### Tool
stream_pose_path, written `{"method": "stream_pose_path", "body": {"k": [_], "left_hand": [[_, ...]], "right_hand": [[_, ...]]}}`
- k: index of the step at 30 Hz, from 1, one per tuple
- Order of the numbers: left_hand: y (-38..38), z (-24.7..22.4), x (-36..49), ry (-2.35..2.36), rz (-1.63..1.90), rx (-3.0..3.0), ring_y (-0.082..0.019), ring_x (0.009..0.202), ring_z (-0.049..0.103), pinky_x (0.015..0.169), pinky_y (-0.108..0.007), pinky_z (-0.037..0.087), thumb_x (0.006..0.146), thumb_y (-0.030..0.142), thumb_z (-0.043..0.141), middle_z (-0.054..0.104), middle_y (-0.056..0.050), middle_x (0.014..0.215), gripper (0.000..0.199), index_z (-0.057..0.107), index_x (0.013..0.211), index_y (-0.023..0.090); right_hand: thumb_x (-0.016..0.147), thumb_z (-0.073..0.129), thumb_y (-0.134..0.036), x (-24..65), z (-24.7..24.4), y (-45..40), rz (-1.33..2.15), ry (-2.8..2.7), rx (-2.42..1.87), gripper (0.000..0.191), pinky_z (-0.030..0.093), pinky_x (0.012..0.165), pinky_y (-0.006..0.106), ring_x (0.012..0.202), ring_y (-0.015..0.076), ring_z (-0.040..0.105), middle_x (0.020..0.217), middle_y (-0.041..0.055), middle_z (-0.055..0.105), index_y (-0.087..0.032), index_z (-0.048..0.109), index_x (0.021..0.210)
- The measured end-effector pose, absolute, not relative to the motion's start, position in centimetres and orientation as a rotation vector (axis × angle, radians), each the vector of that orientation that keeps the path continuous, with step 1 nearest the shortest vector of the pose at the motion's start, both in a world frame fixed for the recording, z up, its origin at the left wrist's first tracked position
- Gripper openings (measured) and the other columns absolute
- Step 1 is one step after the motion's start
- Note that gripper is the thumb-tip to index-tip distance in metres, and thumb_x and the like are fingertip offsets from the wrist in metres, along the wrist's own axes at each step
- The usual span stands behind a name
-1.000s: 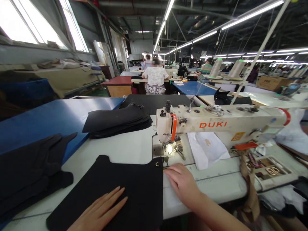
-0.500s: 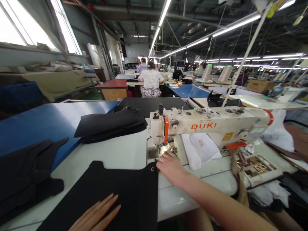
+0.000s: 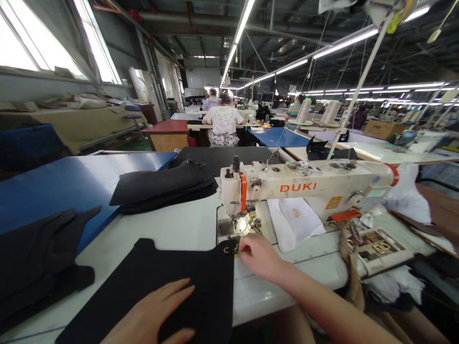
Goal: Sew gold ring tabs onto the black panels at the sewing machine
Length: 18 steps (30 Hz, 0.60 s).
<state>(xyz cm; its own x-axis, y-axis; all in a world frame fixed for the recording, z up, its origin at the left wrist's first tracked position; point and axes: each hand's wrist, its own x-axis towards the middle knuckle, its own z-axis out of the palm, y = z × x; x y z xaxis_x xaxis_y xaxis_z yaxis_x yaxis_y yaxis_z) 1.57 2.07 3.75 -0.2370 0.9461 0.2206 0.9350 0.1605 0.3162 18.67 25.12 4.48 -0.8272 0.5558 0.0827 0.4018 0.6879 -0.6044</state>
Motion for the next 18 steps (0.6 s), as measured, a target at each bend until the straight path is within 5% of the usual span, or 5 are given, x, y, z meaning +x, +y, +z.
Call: {"method": "stream_pose_path", "body": {"k": [4, 8, 18], "left_hand": [[9.4, 5.5, 3.8, 2.245, 0.703, 1.963, -0.021, 0.099, 0.065, 0.09, -0.033, 0.053, 0.083, 0.03, 0.052, 0.069, -0.003, 0.111, 0.033, 0.063, 0.114, 0.028], [14.9, 5.0, 5.5, 2.089, 0.715, 2.07, -0.019, 0.086, 0.065, 0.081, -0.031, 0.054, 0.082, 0.015, 0.045, 0.069, -0.004, 0.088, 0.025, 0.067, 0.088, 0.022], [15.9, 1.8, 2.8, 2.064, 1.085, 1.874, -0.019, 0.075, 0.07, 0.072, -0.023, 0.056, 0.078, 0.047, 0.053, 0.073, 0.004, 0.082, 0.025, 0.069, 0.076, 0.029]], "right_hand": [[0.07, 0.051, -0.008, 18.4, 4.5, 24.8, 0.897, -2.594, -0.826, 0.017, 0.038, 0.068, 0.024, 0.075, 0.0152, 0.057, 0.079, 0.0029, 0.067, -0.017, 0.065, 0.073], [0.069, 0.054, -0.011, 18.5, 4.6, 24.4, 0.923, -2.565, -0.871, 0.015, 0.039, 0.064, 0.022, 0.073, 0.0143, 0.059, 0.077, 0.0023, 0.069, -0.017, 0.066, 0.074], [0.07, 0.053, -0.011, 25.4, 5.7, 26.4, 0.917, -2.183, -0.93, 0.013, 0.043, 0.065, 0.022, 0.07, 0.0141, 0.059, 0.074, 0.0001, 0.065, -0.02, 0.064, 0.072]]}}
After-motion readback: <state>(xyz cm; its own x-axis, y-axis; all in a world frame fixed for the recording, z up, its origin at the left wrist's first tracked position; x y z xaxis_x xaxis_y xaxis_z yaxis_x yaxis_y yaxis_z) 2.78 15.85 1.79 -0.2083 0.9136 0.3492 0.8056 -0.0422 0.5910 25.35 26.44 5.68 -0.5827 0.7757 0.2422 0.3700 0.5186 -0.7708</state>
